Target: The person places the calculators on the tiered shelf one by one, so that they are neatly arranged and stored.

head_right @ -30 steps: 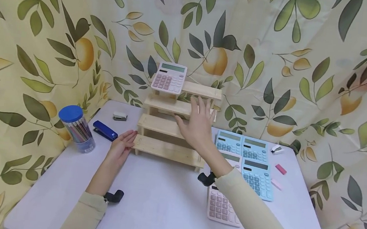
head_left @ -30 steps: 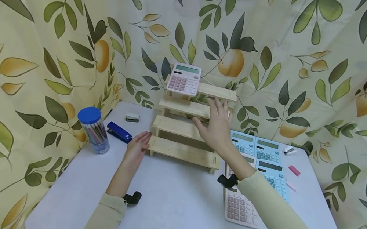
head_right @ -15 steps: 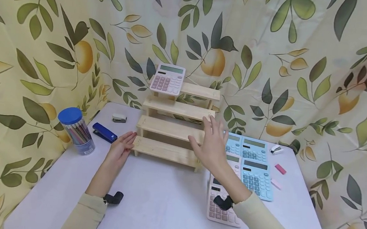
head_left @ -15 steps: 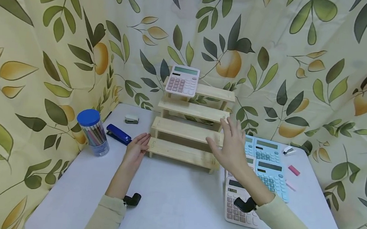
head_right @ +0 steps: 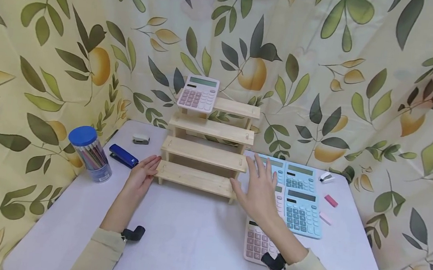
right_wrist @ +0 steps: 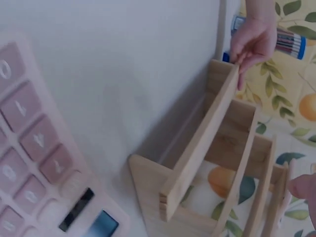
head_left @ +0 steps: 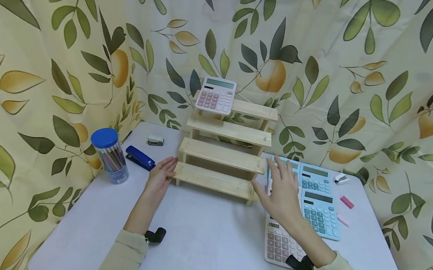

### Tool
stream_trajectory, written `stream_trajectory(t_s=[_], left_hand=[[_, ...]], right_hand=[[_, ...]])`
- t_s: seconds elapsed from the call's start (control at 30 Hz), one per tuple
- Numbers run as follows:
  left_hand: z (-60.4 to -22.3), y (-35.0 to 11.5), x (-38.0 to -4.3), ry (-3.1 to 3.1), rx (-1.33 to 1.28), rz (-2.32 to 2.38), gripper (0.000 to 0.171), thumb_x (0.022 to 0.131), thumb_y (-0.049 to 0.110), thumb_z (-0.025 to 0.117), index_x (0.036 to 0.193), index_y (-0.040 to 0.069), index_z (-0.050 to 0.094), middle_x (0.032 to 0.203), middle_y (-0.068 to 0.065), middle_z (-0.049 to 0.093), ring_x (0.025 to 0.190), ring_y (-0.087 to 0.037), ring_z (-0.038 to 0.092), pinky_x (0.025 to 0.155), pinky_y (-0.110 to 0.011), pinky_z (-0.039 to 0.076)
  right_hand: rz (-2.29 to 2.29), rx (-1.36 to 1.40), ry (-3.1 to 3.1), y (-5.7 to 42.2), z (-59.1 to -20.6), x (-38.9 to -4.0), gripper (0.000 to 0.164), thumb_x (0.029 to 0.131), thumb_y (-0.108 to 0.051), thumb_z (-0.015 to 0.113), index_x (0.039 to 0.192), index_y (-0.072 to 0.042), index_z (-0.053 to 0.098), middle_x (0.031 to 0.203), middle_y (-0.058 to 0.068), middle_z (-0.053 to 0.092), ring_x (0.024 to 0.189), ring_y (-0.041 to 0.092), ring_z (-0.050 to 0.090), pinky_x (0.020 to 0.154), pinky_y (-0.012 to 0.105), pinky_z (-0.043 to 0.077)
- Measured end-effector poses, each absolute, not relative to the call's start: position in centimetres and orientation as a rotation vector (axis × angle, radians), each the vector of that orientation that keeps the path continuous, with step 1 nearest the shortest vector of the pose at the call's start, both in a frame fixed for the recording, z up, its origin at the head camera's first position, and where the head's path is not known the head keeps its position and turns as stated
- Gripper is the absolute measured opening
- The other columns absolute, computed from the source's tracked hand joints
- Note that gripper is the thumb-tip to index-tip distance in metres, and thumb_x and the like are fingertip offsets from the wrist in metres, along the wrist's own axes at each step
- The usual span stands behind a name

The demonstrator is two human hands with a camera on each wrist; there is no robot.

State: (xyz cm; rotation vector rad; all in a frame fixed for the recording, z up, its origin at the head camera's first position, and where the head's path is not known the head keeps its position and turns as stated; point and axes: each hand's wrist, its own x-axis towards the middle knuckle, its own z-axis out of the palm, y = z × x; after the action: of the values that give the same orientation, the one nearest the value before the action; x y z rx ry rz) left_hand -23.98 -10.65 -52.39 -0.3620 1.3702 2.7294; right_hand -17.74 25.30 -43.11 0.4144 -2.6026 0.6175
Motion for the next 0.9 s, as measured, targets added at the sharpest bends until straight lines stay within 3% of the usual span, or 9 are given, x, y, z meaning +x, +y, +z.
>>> stream_trajectory(t_s=[0.67,0.9], left_hand=[[-52.3,-10.4,-24.4,1.373,-0.357,2.725,0.071,0.092,-0.026,0.04,0.16,-0.005,0.03,0.164,-0.024,0.035,0.154,-0.03,0.034,0.124,-0.033,0.034],[-52.4,-10.7,-24.3,1.373,-0.378,2.728,0.071,0.092,-0.026,0.04,0.159,-0.005,0.031,0.164,-0.023,0.035,0.153,-0.029,0.034,0.123,-0.032,0.035]], right_hand=[[0.495,0.229,-2.823,28.6,-47.1,-11.3,0.086,0.092,-0.05,0.074,0.158,-0.007,0.04,0.165,0.025,0.03,0.154,0.057,0.009,0.113,0.087,0.01],[0.444,0.17,-2.861,29.6,-49.2,-9.6,0.09,0.088,-0.049,0.079,0.155,-0.001,0.042,0.162,0.031,0.032,0.149,0.064,0.016,0.11,0.087,0.017]])
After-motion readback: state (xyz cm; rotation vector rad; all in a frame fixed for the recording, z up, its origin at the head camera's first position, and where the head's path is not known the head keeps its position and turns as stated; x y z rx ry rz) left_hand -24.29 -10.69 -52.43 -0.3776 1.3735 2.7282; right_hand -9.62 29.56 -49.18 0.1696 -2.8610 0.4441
